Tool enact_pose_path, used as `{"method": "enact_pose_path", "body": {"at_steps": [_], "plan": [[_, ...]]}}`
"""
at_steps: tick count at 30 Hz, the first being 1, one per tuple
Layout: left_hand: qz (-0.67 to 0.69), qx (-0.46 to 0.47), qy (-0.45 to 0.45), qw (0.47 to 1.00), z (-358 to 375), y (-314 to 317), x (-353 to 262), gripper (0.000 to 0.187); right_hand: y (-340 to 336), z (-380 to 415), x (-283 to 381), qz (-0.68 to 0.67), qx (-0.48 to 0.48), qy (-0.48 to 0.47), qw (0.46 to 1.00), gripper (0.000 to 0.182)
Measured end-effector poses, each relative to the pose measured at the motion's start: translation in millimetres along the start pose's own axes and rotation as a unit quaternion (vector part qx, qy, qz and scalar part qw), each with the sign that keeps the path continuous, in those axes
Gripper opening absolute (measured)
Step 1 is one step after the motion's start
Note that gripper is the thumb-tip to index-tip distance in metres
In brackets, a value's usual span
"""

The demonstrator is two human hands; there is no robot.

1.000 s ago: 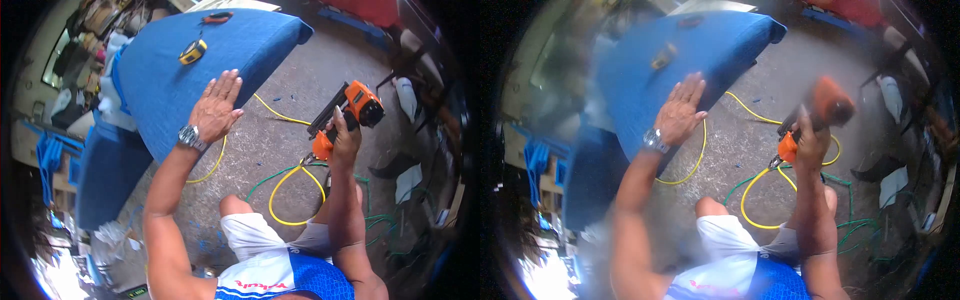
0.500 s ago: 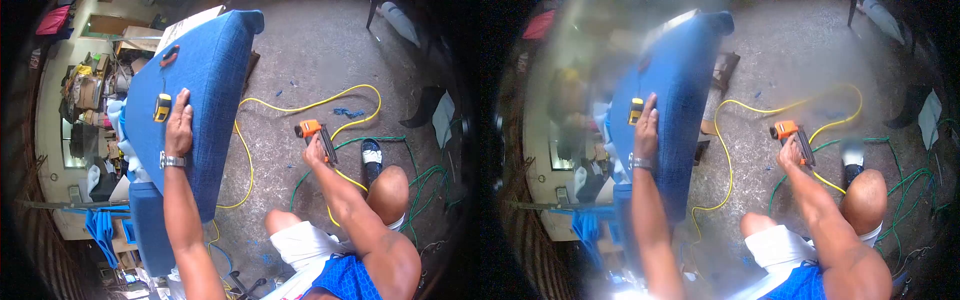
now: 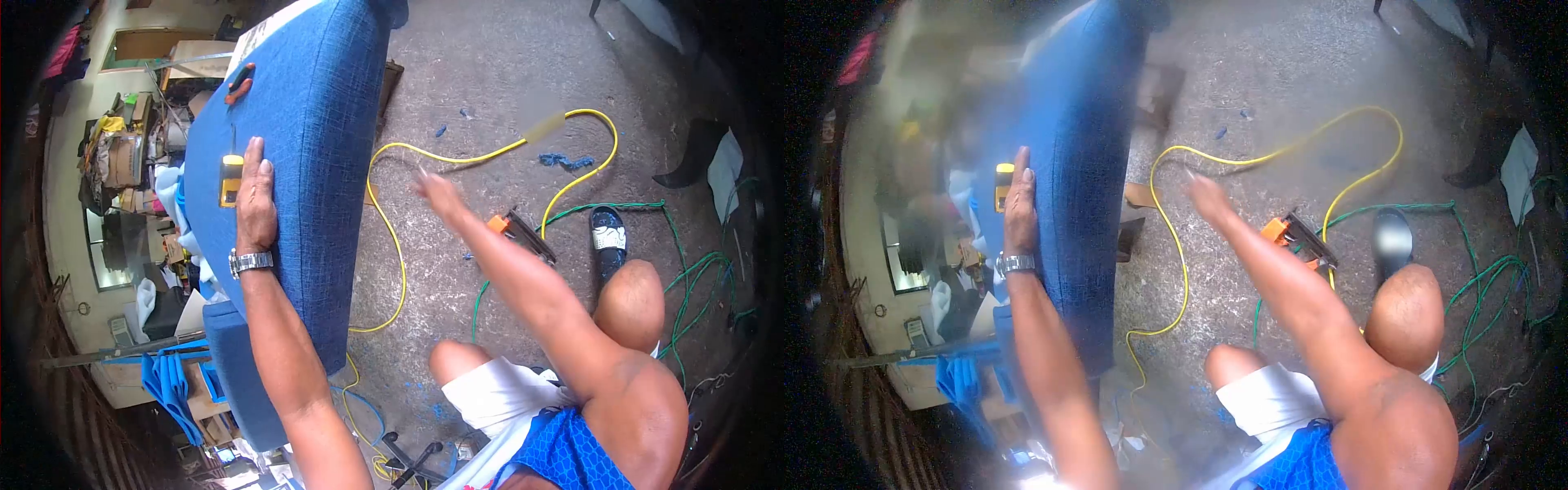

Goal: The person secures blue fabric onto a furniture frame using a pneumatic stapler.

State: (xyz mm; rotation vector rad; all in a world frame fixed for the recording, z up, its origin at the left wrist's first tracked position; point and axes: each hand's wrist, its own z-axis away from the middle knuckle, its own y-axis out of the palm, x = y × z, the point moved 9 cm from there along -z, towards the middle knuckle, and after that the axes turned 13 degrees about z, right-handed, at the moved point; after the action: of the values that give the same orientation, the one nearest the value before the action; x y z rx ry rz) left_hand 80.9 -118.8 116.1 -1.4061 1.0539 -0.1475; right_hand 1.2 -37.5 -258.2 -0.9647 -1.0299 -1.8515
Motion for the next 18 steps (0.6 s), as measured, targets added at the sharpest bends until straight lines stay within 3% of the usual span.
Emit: {"method": "enact_pose_path", "body": {"at_steps": [1, 2, 4, 10, 14, 18], "plan": [[0.001, 0.001, 0.001, 1.0, 0, 0, 0, 0.051, 24, 4, 57, -0.263, 0.069, 0.014, 0.962, 0.051], [0.0, 0.004, 0.001, 1.0, 0, 1, 1, 0.051, 36, 8, 105, -0.359, 0.119, 0.019, 0.926, 0.055], [-0.003, 0.007, 0.001, 1.0, 0, 2, 0, 0.051, 39, 0, 180, -0.501, 0.172, -0.156, 0.834, 0.052], [-0.013, 0.015, -0.009, 1.0, 0, 4, 5, 0.051, 10, 21, 194, -0.469, 0.075, -0.11, 0.873, 0.036], [-0.018, 0.026, -0.021, 0.999, -1, 7, 10, 0.051, 24, 11, 193, -0.583, 0.154, -0.079, 0.794, 0.034], [-0.023, 0.02, -0.018, 0.999, -1, 3, 9, 0.051, 29, -12, 200, -0.591, 0.199, -0.163, 0.765, 0.039]]}}
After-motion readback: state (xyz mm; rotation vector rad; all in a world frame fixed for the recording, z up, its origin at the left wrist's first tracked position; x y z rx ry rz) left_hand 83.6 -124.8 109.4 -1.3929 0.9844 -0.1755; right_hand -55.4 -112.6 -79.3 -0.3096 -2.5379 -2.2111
